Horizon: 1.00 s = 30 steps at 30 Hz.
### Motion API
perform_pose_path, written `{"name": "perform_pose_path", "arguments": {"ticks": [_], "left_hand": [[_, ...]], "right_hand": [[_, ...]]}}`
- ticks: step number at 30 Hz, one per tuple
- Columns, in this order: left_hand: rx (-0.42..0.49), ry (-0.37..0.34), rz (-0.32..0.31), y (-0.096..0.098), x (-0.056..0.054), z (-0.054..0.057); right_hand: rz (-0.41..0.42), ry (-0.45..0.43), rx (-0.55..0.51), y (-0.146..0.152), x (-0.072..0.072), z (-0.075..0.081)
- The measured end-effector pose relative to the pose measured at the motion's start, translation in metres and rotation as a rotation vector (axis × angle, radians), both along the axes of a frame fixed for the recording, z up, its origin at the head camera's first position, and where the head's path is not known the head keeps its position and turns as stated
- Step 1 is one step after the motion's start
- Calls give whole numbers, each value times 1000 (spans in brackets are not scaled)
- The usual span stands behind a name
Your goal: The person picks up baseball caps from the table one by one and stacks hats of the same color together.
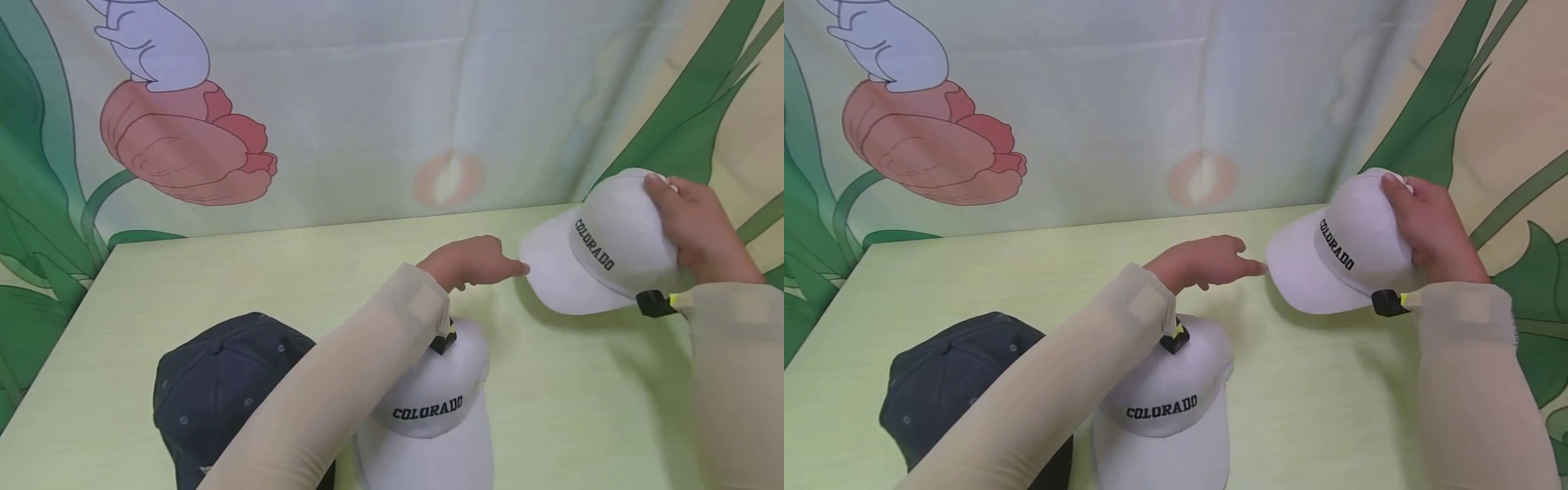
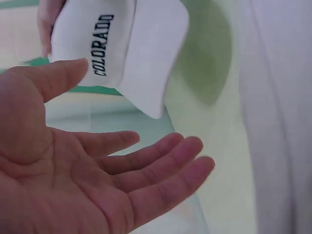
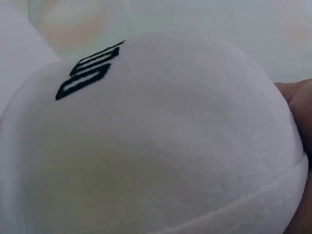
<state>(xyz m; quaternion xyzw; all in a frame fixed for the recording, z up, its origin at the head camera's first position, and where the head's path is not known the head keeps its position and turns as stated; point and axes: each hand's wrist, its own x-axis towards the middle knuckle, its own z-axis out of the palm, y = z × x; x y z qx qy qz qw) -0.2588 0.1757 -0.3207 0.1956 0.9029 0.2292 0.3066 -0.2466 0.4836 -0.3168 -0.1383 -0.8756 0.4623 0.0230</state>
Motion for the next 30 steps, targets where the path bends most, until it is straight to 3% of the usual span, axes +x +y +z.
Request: {"name": "perform_pose_path", "arguments": {"ticks": [6, 19, 23, 30], "left_hand": [[129, -48, 116, -8, -8, -1], [343, 82, 212, -8, -14, -4], [401, 109, 191, -9, -16, -5], [490, 59, 194, -16, -18, -3]], "right_hand": [[78, 42, -134, -10, 6, 16], [322, 176, -238, -41, 11, 40], [324, 188, -237, -44, 8, 42], [283, 149, -163, -45, 2, 42]]}}
